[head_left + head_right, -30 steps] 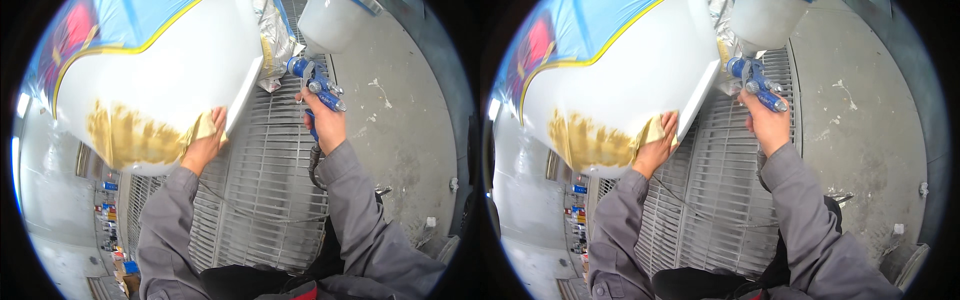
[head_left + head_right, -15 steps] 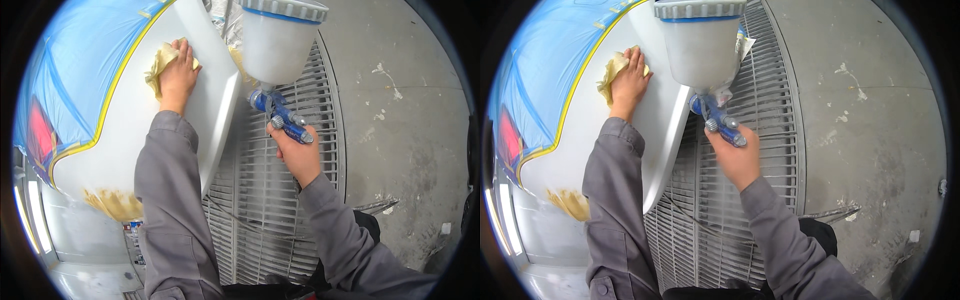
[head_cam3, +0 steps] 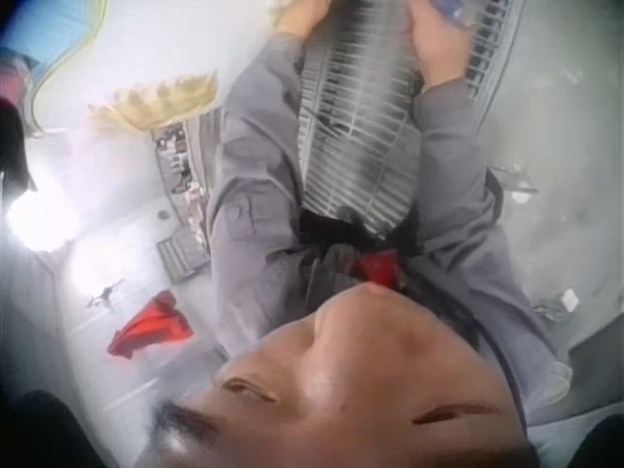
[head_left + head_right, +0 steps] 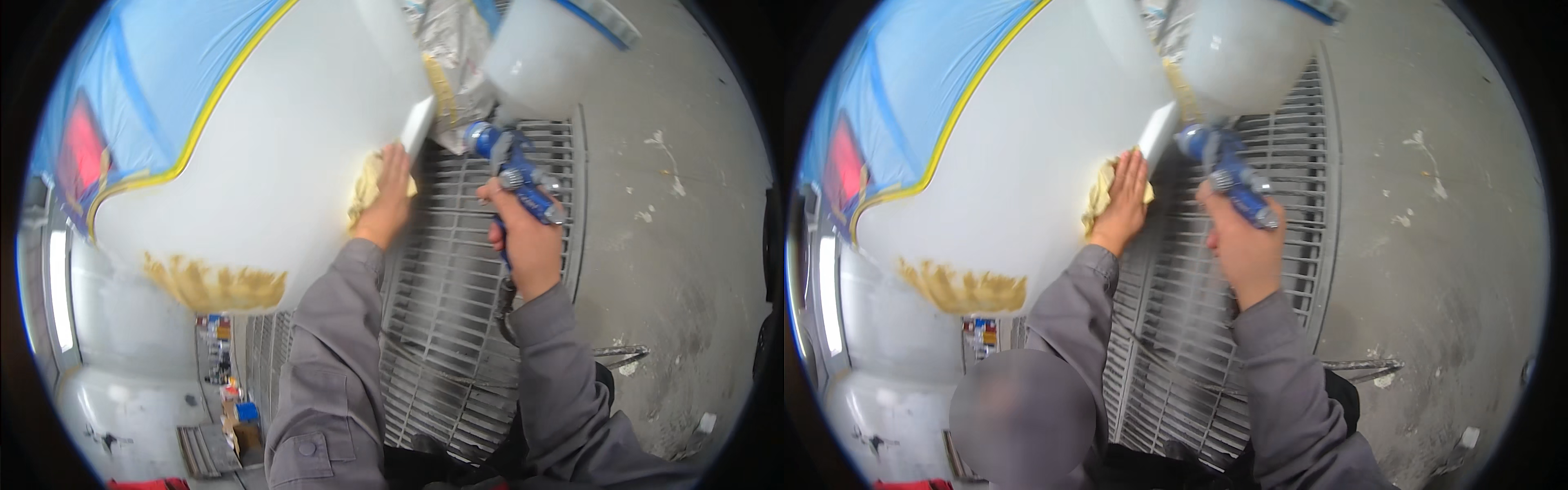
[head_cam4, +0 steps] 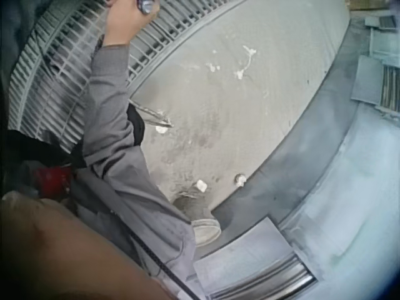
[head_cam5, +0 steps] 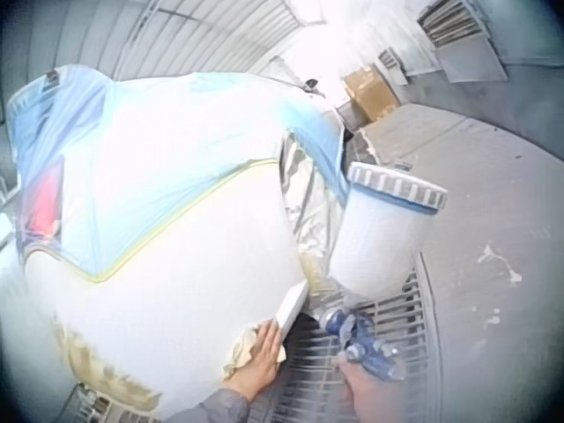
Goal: The person wipes a white car bumper with a yellow cloth while holding a spray gun. They then move to a workbench, pour white paint into a small cup, and stir it with a stick.
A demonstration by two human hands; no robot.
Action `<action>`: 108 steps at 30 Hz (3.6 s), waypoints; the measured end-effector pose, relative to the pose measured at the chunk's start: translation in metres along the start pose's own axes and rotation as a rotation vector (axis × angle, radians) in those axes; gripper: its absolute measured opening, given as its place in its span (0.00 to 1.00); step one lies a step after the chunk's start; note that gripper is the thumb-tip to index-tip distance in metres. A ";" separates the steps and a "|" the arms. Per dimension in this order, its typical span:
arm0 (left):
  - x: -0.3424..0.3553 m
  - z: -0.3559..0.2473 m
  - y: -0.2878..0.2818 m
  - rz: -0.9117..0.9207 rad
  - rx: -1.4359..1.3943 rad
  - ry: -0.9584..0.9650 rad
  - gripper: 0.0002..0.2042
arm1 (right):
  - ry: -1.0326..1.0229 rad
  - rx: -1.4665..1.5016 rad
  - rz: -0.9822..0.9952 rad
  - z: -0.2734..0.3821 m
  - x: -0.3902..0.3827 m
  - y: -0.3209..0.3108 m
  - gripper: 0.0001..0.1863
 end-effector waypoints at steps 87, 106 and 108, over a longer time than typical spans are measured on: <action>-0.352 0.390 -0.299 -0.857 -1.613 -0.647 0.24 | 0.112 -0.957 0.197 0.140 -0.403 0.474 0.10; -0.532 0.713 -0.044 -0.192 -0.862 -0.362 0.28 | 0.389 -1.103 0.114 -0.090 -0.395 0.753 0.04; -0.562 0.787 -0.019 -0.219 -0.826 -0.460 0.28 | 0.341 -1.164 0.108 -0.097 -0.392 0.793 0.05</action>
Point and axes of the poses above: each hand's wrist, its own x-axis towards the middle knuckle, its own y-axis out of the palm, z = x × y, the point moved 9 cm from there along x, towards the middle knuckle, and after that the axes turned 7 degrees about -x, right-handed, at the moved point
